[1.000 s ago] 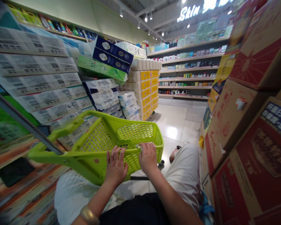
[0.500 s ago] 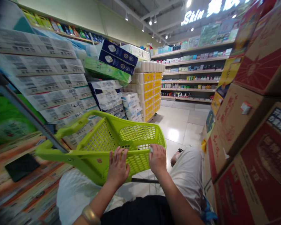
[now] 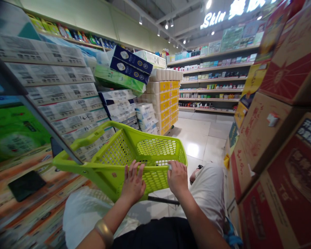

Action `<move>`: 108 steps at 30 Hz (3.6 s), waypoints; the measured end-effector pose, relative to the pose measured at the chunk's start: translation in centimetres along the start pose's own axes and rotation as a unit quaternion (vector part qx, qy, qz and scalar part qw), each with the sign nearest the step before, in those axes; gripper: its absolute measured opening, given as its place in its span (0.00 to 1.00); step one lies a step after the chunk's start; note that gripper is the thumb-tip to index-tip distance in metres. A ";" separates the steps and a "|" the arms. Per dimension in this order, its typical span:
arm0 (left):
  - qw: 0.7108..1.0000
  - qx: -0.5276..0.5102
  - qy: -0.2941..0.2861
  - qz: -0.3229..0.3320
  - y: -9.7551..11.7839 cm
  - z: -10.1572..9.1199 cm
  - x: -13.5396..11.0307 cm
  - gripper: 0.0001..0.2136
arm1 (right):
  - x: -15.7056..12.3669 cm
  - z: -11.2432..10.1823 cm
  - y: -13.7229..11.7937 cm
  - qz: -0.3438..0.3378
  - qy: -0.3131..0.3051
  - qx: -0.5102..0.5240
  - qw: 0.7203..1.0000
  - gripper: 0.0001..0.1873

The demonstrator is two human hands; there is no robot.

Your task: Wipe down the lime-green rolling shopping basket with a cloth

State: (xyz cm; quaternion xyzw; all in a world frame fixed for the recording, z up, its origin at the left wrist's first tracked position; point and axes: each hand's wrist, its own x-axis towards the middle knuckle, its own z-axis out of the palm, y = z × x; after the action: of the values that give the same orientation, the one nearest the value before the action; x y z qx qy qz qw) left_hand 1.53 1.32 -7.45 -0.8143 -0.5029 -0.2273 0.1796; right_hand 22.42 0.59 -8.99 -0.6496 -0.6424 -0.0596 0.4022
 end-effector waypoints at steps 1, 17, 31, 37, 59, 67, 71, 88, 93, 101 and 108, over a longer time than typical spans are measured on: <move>1.000 -0.001 -0.001 0.005 0.0 0.1 0.1 0.29 | -0.1 -0.2 0.0 0.000 0.005 0.000 1.000 0.17; 0.999 -0.015 -0.005 0.046 -3.8 1.1 2.4 0.33 | -1.1 -0.2 -1.3 -0.015 -0.006 0.007 1.000 0.20; 0.998 -0.026 -0.038 0.050 -3.4 0.7 2.6 0.35 | -2.0 -0.5 -0.3 -0.021 -0.061 -0.005 0.998 0.20; 0.998 -0.029 -0.037 0.048 -3.7 0.8 2.9 0.36 | -2.3 -0.2 -1.3 -0.013 -0.035 -0.011 0.999 0.21; 0.988 -0.055 -0.130 0.055 -2.2 1.2 4.5 0.38 | -2.9 -2.9 -0.8 0.021 -0.066 -0.021 0.997 0.21; 0.987 -0.034 -0.154 0.026 -3.6 1.9 7.4 0.38 | -2.6 -0.4 -2.9 -0.033 -0.023 0.068 0.997 0.26; 0.984 -0.050 -0.163 -0.049 -5.2 1.9 8.4 0.39 | -2.4 0.5 -3.7 -0.084 -0.027 0.140 0.986 0.28; 0.982 -0.179 -0.055 0.032 -0.2 2.4 -1.0 0.33 | -2.5 2.0 -0.9 -0.113 0.016 0.062 0.991 0.26; 0.990 -0.133 -0.051 0.011 -1.2 3.2 -0.9 0.32 | -1.7 2.1 0.4 -0.028 0.082 0.010 0.996 0.23; 0.993 -0.107 -0.042 -0.003 -1.0 5.3 -0.7 0.31 | -2.1 6.4 -6.9 -0.139 -0.003 0.042 0.989 0.24; 0.993 -0.115 -0.011 0.016 -2.1 4.8 -1.6 0.34 | -2.7 4.4 -1.9 -0.085 0.077 0.015 0.993 0.26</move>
State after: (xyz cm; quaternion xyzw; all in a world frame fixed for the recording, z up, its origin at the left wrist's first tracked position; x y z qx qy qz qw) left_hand -0.04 3.58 -12.20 -0.8402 -0.4619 -0.2716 0.0831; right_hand 18.33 0.81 -12.71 -0.5800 -0.6632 -0.1335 0.4538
